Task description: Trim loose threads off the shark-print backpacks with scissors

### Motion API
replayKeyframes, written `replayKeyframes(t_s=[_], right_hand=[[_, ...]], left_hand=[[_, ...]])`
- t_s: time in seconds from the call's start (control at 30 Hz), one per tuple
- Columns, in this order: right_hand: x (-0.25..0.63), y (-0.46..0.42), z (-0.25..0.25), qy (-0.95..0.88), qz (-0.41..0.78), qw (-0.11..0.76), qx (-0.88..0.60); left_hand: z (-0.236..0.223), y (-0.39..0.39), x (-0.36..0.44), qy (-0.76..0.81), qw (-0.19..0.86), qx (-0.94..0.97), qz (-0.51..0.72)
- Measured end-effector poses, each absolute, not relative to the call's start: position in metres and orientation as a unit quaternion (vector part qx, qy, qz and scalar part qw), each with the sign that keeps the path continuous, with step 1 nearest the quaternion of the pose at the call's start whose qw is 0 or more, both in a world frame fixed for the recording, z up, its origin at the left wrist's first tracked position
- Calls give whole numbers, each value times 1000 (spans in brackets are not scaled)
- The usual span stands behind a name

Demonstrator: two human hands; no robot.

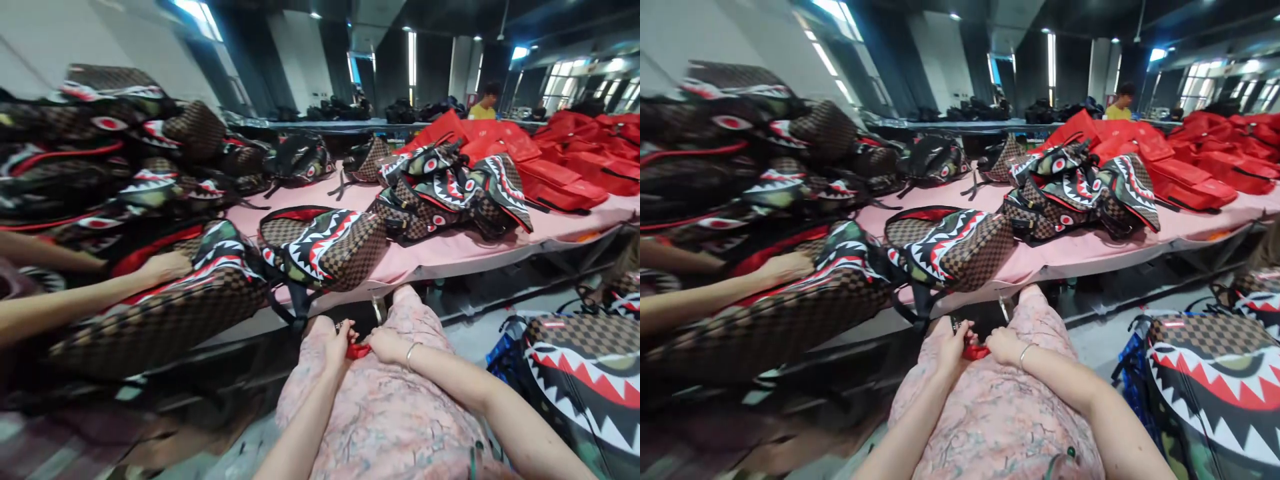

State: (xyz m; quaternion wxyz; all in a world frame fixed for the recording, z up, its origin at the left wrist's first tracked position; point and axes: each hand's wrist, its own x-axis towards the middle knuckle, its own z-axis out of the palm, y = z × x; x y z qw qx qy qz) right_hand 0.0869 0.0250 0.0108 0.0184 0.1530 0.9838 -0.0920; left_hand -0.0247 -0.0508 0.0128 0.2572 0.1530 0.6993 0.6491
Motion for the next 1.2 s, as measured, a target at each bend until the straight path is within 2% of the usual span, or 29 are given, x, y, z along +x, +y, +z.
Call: replayKeyframes(t_s=[0.17,0.37,0.53,0.67,0.83,0.93,1.07,1.2], right_hand=[[63,71,16,974,-72,-4,215],[52,125,26,944,-24,-57,323],[50,144,21,936,-4,-36,351],[49,149,23,947,-7,-8,322],[42,141,31,948,0,13,318],[27,125,32,956,-4,-8,294],[-16,98,26,979,-74,-69,178],[-73,76,20,983,-118,-71,120]], left_hand=[[15,-45,-56,673,311,135,657],[41,-6,-106,617,256,93,739],[60,28,-128,565,245,56,786],[66,44,-153,555,222,40,801],[72,54,-224,564,180,50,804],[73,48,-258,586,154,64,793],[60,20,-256,656,112,94,741],[28,-34,-232,752,85,111,644]])
